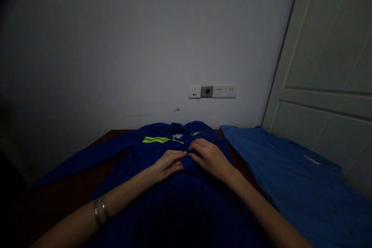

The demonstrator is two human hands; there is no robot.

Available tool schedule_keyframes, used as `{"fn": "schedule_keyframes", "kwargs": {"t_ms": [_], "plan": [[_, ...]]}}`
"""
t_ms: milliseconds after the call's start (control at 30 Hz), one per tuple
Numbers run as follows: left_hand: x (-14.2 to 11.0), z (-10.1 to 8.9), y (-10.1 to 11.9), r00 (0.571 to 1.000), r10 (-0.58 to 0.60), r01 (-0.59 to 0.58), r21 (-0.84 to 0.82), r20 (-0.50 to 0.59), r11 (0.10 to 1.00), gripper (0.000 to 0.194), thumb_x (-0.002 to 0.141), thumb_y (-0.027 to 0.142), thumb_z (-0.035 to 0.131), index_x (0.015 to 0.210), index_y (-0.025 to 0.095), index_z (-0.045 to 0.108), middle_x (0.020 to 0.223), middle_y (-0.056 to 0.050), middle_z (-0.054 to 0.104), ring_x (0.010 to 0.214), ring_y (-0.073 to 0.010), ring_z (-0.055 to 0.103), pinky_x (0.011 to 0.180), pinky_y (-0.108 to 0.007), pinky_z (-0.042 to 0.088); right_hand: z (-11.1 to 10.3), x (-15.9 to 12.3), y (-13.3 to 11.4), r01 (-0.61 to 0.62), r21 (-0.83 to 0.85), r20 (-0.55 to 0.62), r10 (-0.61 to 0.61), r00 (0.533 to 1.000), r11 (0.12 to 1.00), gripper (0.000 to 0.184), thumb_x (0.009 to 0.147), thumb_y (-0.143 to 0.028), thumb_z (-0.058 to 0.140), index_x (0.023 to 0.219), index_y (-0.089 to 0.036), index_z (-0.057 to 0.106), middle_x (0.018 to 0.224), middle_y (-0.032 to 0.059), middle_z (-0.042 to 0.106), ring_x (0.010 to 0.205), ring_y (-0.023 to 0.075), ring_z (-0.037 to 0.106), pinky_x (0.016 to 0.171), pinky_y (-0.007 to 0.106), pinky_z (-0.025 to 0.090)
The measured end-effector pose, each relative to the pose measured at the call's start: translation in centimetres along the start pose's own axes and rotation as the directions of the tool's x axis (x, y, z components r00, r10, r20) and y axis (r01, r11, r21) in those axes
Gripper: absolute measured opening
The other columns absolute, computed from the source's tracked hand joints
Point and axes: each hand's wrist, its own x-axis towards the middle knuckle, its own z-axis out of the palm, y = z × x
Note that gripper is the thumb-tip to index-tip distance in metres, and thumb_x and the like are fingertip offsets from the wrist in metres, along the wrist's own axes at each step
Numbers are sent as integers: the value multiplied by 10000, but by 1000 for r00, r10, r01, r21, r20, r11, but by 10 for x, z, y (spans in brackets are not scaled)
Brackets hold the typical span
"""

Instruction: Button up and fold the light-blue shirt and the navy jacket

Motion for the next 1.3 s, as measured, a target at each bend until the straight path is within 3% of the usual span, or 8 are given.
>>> {"fn": "schedule_keyframes", "kwargs": {"t_ms": [200, 333, 567, 700, 833, 1000, 1100, 1300], "plan": [[-7, 2, 0, 999, -14, 11, -82, -30, 997, 98, 765, 182, 632, 772, 86, 610, 612, -24, 597, 514, -95, 566, 602, -247, 503, 42, -21, -10, -56, 72, -172, 67, 983, 996, 265, 826, -258, 534, 1086, -239, 583, 1046, 75, 598, 963, 205, 573, 817, 376, 503], [-10, 1, 0, 997, -38, 31, -109, -60, 994, 128, 771, 215, 627, 765, 94, 585, 627, -29, 592, 546, -110, 581, 602, -248, 492, 53, -21, -8, -67, 105, -251, 92, 964, 992, 241, 820, -259, 546, 1053, -232, 604, 1037, 81, 609, 972, 219, 572, 825, 402, 503], [-10, 1, 1, 994, -66, 52, -159, -84, 986, 119, 811, 204, 554, 745, 105, 552, 592, -13, 558, 507, -99, 553, 614, -240, 483, 44, -15, -13, -39, 99, -218, 60, 974, 994, 127, 828, -201, 524, 908, -218, 622, 993, 77, 622, 958, 212, 569, 816, 400, 490], [-9, 0, 3, 993, -37, 22, -138, -109, 990, 114, 802, 211, 568, 751, 109, 554, 596, -21, 572, 532, -108, 567, 631, -241, 484, 36, -13, -17, -23, 170, -240, 64, 969, 985, 87, 818, -188, 523, 807, -216, 605, 1095, 82, 597, 1069, 226, 527, 895, 441, 439], [-8, -3, 6, 993, 17, -24, -61, -119, 998, 170, 806, 243, 574, 716, 99, 579, 662, -63, 629, 609, -131, 615, 664, -244, 490, 25, -13, -12, -135, 344, -281, 239, 929, 929, 64, 804, -250, 548, 764, -207, 572, 1165, 86, 581, 1119, 231, 509, 962, 457, 377], [-8, -9, 8, 983, 137, -133, 36, -122, 990, 149, 793, 211, 595, 744, 73, 618, 763, -119, 675, 677, -154, 647, 676, -248, 497, 17, -18, 11, -282, 397, -247, 398, 884, 873, 127, 802, -321, 541, 819, -197, 565, 897, 56, 657, 885, 204, 615, 821, 376, 466], [-7, -11, 8, 978, 160, -157, 31, -131, 987, 147, 803, 200, 580, 766, 65, 623, 779, -132, 679, 686, -157, 651, 669, -244, 506, 14, -21, 20, -288, 300, -245, 365, 898, 909, 135, 807, -314, 530, 850, -192, 570, 816, 44, 641, 780, 190, 610, 741, 343, 480], [-5, -15, 12, 939, 238, -251, -21, -249, 968, 129, 808, 174, 562, 729, 80, 601, 749, -114, 671, 665, -154, 645, 699, -284, 528, 3, -25, 29, -230, 179, -136, 255, 957, 957, 173, 823, -302, 516, 918, -199, 617, 886, 52, 653, 825, 199, 605, 769, 355, 470]]}}
